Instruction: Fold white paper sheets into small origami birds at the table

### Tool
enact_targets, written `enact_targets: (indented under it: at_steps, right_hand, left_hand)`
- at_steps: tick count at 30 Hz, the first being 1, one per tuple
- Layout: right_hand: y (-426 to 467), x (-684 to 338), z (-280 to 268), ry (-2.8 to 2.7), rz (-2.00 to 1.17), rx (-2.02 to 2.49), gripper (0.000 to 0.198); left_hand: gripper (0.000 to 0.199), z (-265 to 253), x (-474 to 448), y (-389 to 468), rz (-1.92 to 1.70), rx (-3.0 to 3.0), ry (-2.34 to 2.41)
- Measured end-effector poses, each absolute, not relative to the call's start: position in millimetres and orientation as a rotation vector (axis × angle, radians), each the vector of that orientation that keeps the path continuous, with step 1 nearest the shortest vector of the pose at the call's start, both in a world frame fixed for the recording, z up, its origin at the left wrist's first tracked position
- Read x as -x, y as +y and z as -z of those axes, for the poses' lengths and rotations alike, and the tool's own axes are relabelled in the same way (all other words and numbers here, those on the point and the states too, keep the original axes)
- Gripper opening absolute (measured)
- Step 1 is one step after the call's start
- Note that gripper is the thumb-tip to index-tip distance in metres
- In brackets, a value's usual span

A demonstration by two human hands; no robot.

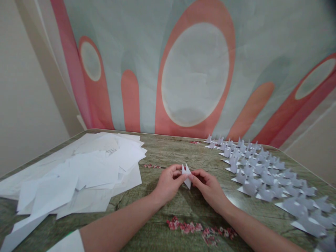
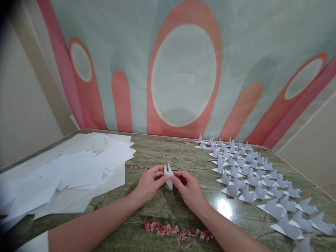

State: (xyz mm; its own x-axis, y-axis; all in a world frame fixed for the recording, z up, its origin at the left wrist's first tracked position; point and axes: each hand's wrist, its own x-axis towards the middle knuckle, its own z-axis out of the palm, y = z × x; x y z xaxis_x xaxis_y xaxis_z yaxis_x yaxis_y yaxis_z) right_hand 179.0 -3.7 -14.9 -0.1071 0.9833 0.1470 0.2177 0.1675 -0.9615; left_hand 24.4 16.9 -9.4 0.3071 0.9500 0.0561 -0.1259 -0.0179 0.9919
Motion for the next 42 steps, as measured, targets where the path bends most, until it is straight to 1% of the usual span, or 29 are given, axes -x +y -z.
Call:
enact_targets:
  at_steps: [13, 18, 22, 32, 38, 42]
  right_hand:
    - [-4.3, -178.2, 15.3, -1.767, -0.873, 1.238, 0.034]
    - [-4.7, -178.0, 13.1, -1.806, -0.868, 1.236, 0.030]
    - [-5.4, -176.5, 11.4, -1.835, -0.867, 1.251, 0.031]
    - [-6.0, -174.5, 14.5, -1.934, -0.739, 1.256, 0.036]
    - [-7.2, -175.0, 14.4, -1.929, -0.807, 1.233, 0.040]
    - [-8.1, -175.1, 13.9, -1.895, -0.863, 1.175, 0.034]
  left_hand:
    - [0.022, 8.2, -24.4, 16.7, -1.119, -1.271, 0.872]
    - [0.023, 6.1, -23.8, 18.1, -1.121, -1.201, 0.880]
    - [0.026, 5.7, -22.8, 20.2, -1.133, -1.158, 0.886]
    - [0.036, 2.7, -22.5, 20.6, -1.161, -1.063, 0.923]
    - [0.033, 3.4, -20.2, 22.5, -1.129, -1.110, 0.887]
    - [0.034, 4.9, -19.1, 22.4, -1.085, -1.149, 0.869]
